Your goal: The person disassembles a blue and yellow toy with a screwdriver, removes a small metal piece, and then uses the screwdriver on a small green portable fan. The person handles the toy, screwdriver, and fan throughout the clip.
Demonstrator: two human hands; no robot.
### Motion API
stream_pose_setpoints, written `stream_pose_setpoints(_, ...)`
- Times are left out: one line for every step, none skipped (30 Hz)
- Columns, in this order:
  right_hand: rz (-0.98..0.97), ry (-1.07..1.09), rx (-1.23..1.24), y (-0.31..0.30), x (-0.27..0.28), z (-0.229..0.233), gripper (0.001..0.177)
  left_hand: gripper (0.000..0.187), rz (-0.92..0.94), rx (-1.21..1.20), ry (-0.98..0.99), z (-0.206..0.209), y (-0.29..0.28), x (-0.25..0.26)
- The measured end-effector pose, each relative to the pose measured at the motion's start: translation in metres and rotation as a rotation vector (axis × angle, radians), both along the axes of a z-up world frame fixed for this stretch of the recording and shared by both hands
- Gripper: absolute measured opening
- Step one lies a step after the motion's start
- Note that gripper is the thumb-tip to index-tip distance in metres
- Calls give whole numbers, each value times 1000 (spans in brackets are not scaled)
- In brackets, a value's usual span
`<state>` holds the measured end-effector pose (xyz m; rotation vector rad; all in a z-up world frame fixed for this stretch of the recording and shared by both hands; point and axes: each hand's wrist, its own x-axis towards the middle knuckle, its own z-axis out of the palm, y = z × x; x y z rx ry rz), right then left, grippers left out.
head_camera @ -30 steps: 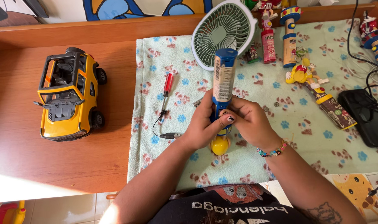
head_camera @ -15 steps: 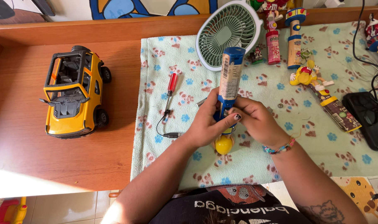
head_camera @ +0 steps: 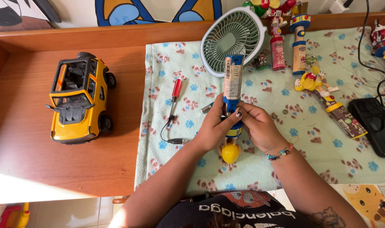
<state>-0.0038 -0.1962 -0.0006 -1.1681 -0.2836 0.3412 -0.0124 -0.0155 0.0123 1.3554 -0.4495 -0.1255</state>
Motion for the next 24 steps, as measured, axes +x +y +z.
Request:
stream_pose_setpoints(-24, 11, -6, 1, 1, -2, 38, 51, 8, -1, -3, 0, -2, 2)
stream_pose_setpoints(-47, 26, -13, 2, 0, -5, 38, 49, 16, -4, -3, -1, -4, 3)
stream_pose_setpoints(-70, 41, -20, 2, -1, -7, 38, 47, 25, -6, -3, -1, -5, 4)
stream_pose_setpoints(-89, 29, -45, 2, 1, -8, 38, 47, 38, 17, -5, -1, -5, 6)
stream_pose_setpoints(-108, 17, -70, 3, 2, -8, 38, 46, 51, 40, -7, -2, -5, 6)
stream_pose_setpoints(-128, 7, -95, 3, 3, -9, 39, 46, 64, 64, -8, -2, -5, 7)
stream_pose_setpoints(-133, -7, -133, 2, 5, -9, 39, 49, 81, 77, -7, -2, -6, 9)
stream_pose_setpoints(-138, -17, -171, 1, 5, -9, 39, 51, 99, 91, -3, -3, -5, 10)
stream_pose_setpoints(-142, -26, -209, 0, 5, -9, 39, 54, 117, 105, 2, -4, -5, 12)
stream_pose_setpoints(-141, -42, -224, -2, 5, -10, 39, 53, 181, 204, -75, -5, -4, 14)
stream_pose_setpoints(-140, -58, -239, -3, 6, -10, 40, 52, 245, 303, -153, -6, -3, 17)
stream_pose_setpoints(-137, -71, -255, -5, 7, -10, 40, 51, 308, 402, -228, -8, -2, 18)
stream_pose_setpoints(-145, -88, -296, -7, 8, -10, 40, 45, 304, 427, -214, -9, -1, 19)
stream_pose_setpoints(-150, -103, -338, -7, 8, -10, 40, 40, 301, 452, -197, -11, 0, 20)
stream_pose_setpoints(-155, -119, -379, -8, 9, -9, 40, 38, 298, 477, -180, -12, 1, 20)
stream_pose_setpoints(-160, -110, -417, -9, 10, -8, 40, 39, 291, 466, -153, -12, 2, 20)
stream_pose_setpoints(-164, -100, -455, -8, 11, -6, 40, 39, 284, 454, -126, -12, 3, 20)
stream_pose_setpoints(-167, -89, -493, -7, 10, -3, 40, 40, 277, 443, -96, -12, 4, 20)
stream_pose_setpoints(-196, -141, -503, -5, 9, 0, 42, 39, 278, 460, -119, -11, 6, 19)
stream_pose_setpoints(-225, -193, -512, -4, 6, 5, 43, 39, 277, 478, -141, -10, 9, 19)
stream_pose_setpoints(-253, -244, -520, -2, 2, 10, 45, 39, 276, 496, -163, -7, 13, 18)
stream_pose_setpoints(-283, -354, -596, -2, -4, 17, 45, 38, 272, 526, -208, -4, 18, 17)
stream_pose_setpoints(-311, -464, -671, -3, -10, 25, 45, 38, 267, 557, -252, -1, 26, 16)
stream_pose_setpoints(-338, -578, -746, -4, -15, 33, 45, 38, 263, 585, -298, 4, 34, 13)
